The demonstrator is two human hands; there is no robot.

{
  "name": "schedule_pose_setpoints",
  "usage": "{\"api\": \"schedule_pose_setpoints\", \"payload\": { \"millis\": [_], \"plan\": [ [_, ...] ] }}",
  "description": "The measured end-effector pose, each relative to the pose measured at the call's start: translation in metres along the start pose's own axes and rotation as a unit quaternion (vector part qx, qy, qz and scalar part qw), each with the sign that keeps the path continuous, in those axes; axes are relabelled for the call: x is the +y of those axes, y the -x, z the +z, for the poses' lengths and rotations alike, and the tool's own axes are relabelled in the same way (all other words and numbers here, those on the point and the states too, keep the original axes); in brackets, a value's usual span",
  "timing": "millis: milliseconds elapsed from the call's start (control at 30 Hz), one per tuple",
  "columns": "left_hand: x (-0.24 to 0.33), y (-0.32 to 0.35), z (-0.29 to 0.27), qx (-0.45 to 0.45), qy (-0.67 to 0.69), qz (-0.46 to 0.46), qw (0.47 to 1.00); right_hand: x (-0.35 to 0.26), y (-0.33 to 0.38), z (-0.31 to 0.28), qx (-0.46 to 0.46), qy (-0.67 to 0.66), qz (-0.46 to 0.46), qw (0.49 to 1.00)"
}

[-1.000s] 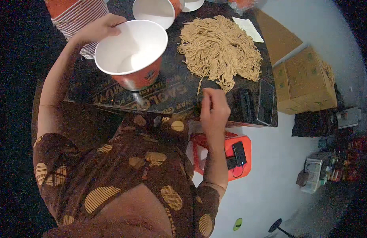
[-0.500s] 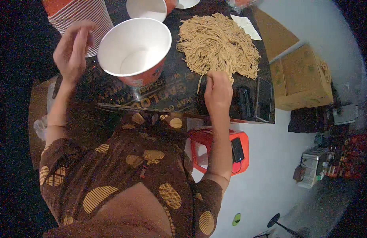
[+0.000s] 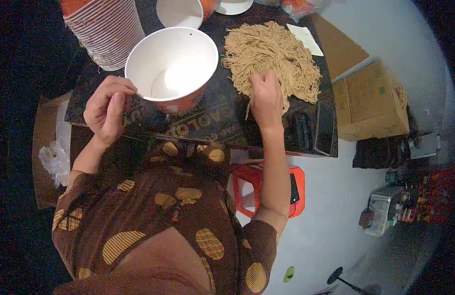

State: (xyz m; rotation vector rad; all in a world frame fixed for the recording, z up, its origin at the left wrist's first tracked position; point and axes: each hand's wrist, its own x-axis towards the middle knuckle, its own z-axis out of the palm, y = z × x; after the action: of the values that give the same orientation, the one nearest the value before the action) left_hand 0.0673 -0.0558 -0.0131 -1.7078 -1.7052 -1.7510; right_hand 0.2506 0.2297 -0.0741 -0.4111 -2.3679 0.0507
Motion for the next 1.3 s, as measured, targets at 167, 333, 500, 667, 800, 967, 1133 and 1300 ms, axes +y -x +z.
{"api": "schedule_pose_setpoints", "payload": {
  "millis": [167,333,500,667,800,967,1133,1300],
  "plan": [
    [-0.002,0.001,-0.005,-0.001,0.003,0.006,1.0,0.001,0.0,0.002,-0.01,0.012,0.0,1.0],
    [-0.004,0.003,-0.008,0.005,-0.004,0.022,1.0,0.001,0.001,0.002,0.017,-0.026,0.036,0.999],
    [-0.003,0.004,-0.007,0.019,0.013,0.003,1.0,0.005,-0.004,0.002,0.037,-0.061,0.016,0.997],
    [-0.006,0.008,-0.007,0.021,0.027,-0.008,0.999,0.003,-0.014,0.0,0.033,-0.058,-0.006,0.998],
    [-0.005,0.009,-0.006,0.02,0.022,-0.012,0.999,-0.001,-0.025,0.007,0.011,-0.065,-0.035,0.997],
    [-0.003,0.01,-0.006,0.027,0.021,-0.013,0.999,0.004,-0.035,0.023,-0.007,-0.002,-0.068,0.998],
    [-0.006,0.012,-0.009,0.032,0.031,-0.015,0.999,0.01,-0.037,0.033,-0.015,0.032,-0.1,0.994],
    [-0.001,0.01,-0.007,0.032,0.019,0.0,0.999,-0.002,-0.033,0.023,0.018,-0.043,-0.061,0.997]
  ]
}}
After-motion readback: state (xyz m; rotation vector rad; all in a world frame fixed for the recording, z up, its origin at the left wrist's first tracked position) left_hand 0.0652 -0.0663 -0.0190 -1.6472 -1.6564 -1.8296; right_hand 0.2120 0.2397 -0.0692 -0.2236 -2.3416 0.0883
